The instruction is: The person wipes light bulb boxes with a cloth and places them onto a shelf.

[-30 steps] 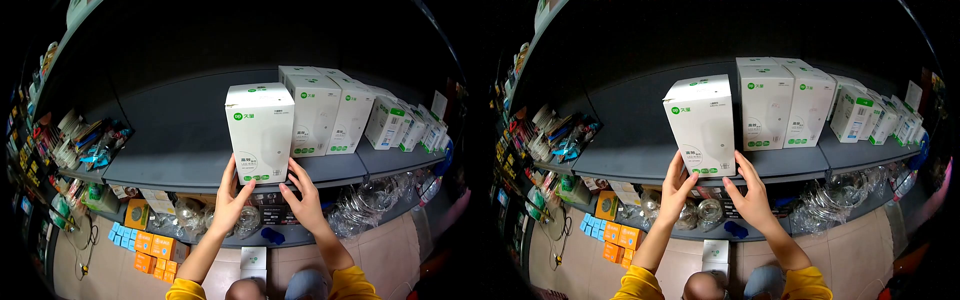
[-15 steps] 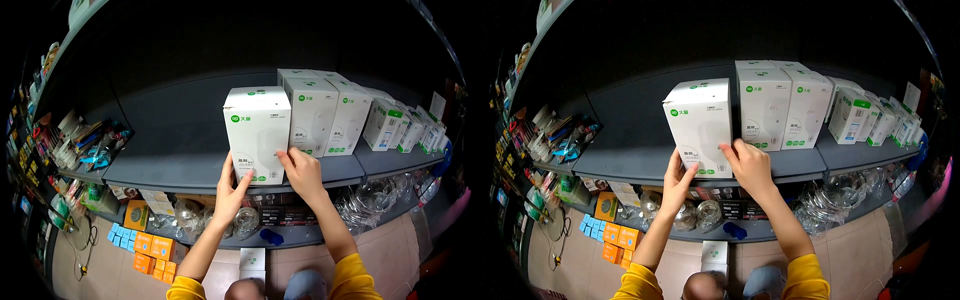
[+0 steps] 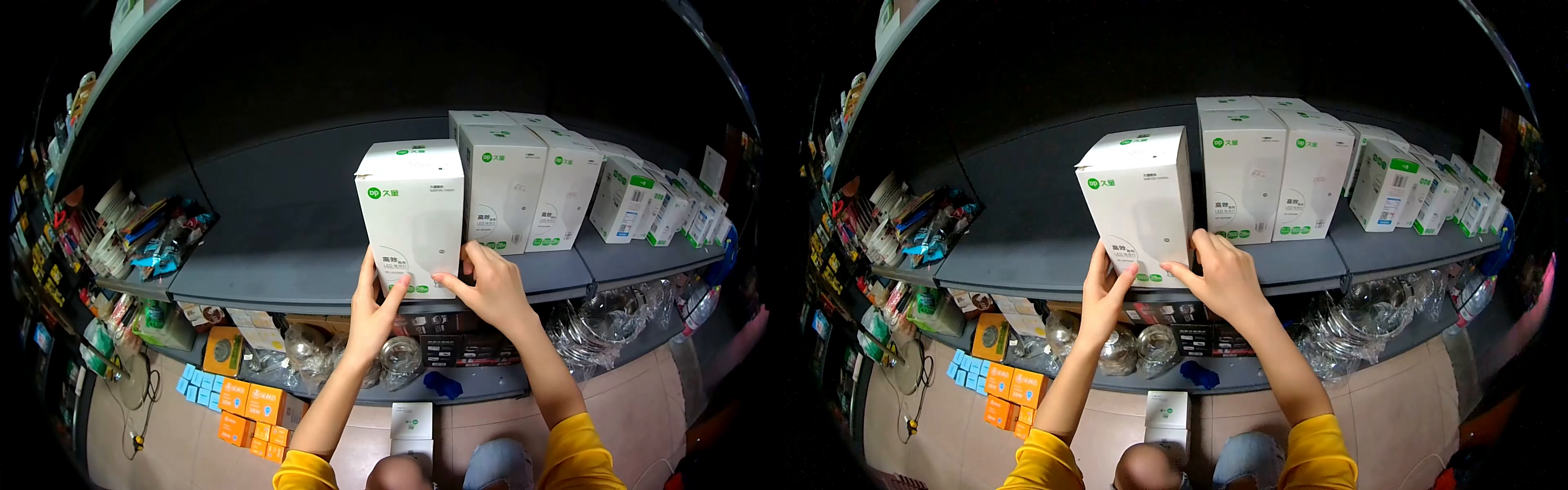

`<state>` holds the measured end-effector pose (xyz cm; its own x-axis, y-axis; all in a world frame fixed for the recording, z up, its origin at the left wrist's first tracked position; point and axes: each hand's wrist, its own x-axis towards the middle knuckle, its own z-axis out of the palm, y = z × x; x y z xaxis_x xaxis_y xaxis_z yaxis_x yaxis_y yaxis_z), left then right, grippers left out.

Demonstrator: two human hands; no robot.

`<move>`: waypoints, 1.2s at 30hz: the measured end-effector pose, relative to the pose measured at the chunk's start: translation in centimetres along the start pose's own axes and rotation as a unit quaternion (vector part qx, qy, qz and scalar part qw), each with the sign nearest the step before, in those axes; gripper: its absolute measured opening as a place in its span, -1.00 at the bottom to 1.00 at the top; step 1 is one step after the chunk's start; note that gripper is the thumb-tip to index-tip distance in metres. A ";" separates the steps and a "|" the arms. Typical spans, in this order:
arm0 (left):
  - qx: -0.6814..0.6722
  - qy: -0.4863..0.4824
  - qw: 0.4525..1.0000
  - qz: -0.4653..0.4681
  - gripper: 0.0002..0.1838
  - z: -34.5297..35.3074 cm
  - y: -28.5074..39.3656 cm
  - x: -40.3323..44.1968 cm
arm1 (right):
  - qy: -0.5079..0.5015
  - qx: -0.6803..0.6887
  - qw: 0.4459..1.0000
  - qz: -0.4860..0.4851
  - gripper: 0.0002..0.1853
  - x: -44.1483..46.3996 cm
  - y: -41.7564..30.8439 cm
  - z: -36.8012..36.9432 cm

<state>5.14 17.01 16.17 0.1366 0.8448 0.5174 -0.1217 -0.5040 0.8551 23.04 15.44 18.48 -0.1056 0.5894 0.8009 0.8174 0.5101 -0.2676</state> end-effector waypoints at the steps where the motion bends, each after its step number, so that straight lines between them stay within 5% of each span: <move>1: -0.004 0.001 1.000 -0.009 -0.34 -0.1 0.2 0.1 | 0.004 0.016 1.000 0.015 -0.63 -0.2 -0.1 -0.2; 7: -0.003 0.005 1.000 -0.010 -0.31 0.0 0.3 -0.1 | 0.043 0.040 0.996 0.061 -0.68 -2.1 -0.6 -1.8; 13: 0.074 0.060 0.995 0.042 -0.25 -0.2 -0.2 -0.7 | 0.091 -0.057 0.956 -0.273 -0.61 -4.5 -1.7 -3.8; 18: 0.102 0.098 0.987 0.082 -0.26 -0.1 0.3 -1.5 | 0.082 -0.035 0.940 -0.330 -0.56 -5.5 -3.5 -5.3; 25: 0.121 0.169 0.969 0.131 -0.48 -1.7 -1.2 -7.8 | -0.009 -0.010 0.973 -0.232 -0.66 -13.6 1.0 -1.4; 28: 0.183 0.100 0.977 0.047 -0.43 -4.5 -2.8 -13.3 | -0.084 -0.037 0.990 -0.106 -0.68 -21.6 5.5 1.4; 30: 0.209 0.090 0.973 -0.027 -0.38 -5.7 -4.0 -16.2 | -0.226 -0.099 0.969 0.008 -0.71 -25.2 7.0 3.1; 33: 0.176 0.080 0.976 -0.103 -0.46 -6.2 -5.7 -18.9 | -0.250 -0.046 0.962 0.098 -0.70 -27.4 8.0 7.7; 36: 0.275 -0.011 0.951 -0.140 -0.65 -5.6 -6.8 -19.5 | -0.290 -0.070 0.951 0.077 -0.64 -28.0 8.3 12.7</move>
<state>-2.18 5.02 0.05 0.1084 0.9591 0.2614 0.4535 -0.2817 0.8456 25.58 11.13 -13.02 -0.2396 0.9176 0.3172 0.9115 0.3251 -0.2520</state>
